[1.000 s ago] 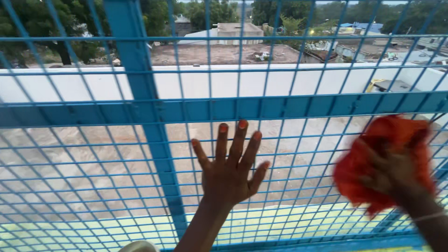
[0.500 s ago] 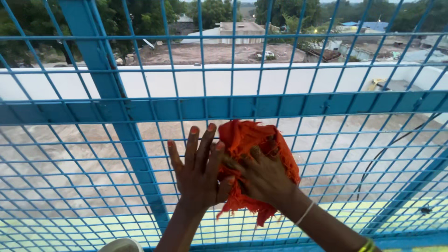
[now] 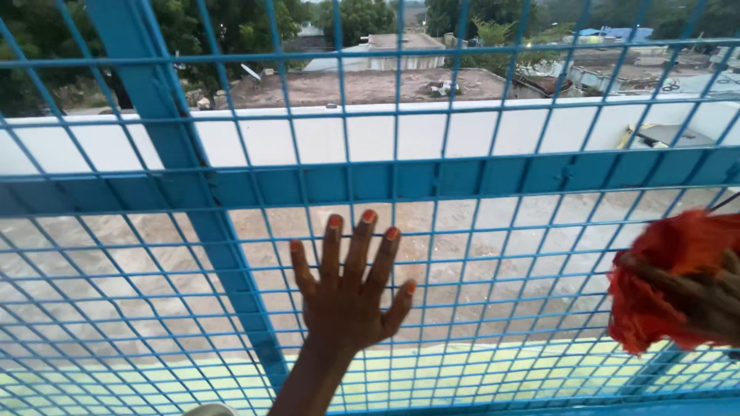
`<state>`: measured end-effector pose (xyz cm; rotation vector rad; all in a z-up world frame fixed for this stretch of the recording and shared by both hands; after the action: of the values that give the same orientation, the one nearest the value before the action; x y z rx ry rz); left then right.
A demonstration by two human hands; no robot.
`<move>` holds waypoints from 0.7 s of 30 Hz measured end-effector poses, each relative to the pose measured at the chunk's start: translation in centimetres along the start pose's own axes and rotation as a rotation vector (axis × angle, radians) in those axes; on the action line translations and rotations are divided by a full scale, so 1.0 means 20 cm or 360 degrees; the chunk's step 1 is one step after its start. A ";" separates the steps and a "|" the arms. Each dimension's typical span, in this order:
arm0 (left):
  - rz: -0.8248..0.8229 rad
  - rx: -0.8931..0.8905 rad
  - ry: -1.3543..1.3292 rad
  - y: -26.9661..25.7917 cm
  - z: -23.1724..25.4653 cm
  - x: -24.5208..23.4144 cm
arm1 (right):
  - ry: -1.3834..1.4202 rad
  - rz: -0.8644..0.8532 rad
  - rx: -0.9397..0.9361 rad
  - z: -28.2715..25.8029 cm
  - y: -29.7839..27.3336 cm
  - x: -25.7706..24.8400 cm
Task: The person wipes a blue metal grid fence with a red cloth. They repeatedly dip the cloth into a white bucket of water and wipe different sections of the fence.
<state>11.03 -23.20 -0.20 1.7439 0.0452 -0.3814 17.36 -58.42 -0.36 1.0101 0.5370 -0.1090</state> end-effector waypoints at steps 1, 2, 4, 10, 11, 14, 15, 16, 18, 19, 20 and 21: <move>0.0007 0.0002 -0.0010 0.00 0.00 0.01 | 0.0012 0.0028 0.0077 -0.04 0.03 -0.01; 0.0014 0.0003 -0.0020 -0.01 -0.01 0.01 | 0.0033 0.0064 0.0142 -0.07 0.07 -0.01; -0.0019 0.0031 -0.0091 -0.03 -0.01 0.02 | 0.0094 0.0099 0.0252 -0.20 0.15 -0.01; 0.0073 0.0021 -0.0322 -0.05 -0.03 -0.02 | 0.0398 0.0073 0.0200 -0.76 0.35 0.20; 0.0105 0.0007 -0.0355 -0.06 -0.04 -0.03 | 0.0316 0.0013 -0.0051 -0.88 0.38 0.25; 0.0088 -0.0049 -0.0459 -0.07 -0.08 -0.04 | 0.0495 -0.0039 -0.0316 -1.03 0.45 0.29; 0.0116 -0.0020 -0.0397 -0.07 -0.08 -0.04 | 0.0618 -0.0037 -0.0329 -1.02 0.47 0.29; 0.0142 0.0009 -0.0334 -0.06 -0.07 -0.04 | 0.0503 -0.0219 -0.0421 -0.99 0.47 0.32; 0.0103 0.0044 -0.0216 -0.07 -0.05 -0.04 | 0.0295 -0.0608 -0.0581 -0.92 0.41 0.39; 0.0072 0.0045 -0.0139 -0.06 -0.04 -0.04 | 0.0148 -0.0284 -0.0651 -0.87 0.38 0.31; 0.0041 0.0046 -0.0062 -0.05 -0.04 -0.04 | 0.0005 0.0045 -0.0710 -0.79 0.33 0.23; 0.0023 0.0008 -0.0002 -0.04 -0.04 -0.05 | -0.0131 0.0374 -0.0751 -0.69 0.27 0.16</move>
<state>10.14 -22.03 -0.53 1.7478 0.0307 -0.3723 16.63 -43.56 -3.44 0.5977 0.3420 0.1789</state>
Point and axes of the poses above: each hand's wrist, its own y-axis towards the middle knuckle, its own x-axis out of the palm, z = x × y, the point moved 7 cm from there along y, towards the middle knuckle, and after that the axes turned 3 degrees about -y, right-handed, at the moved point
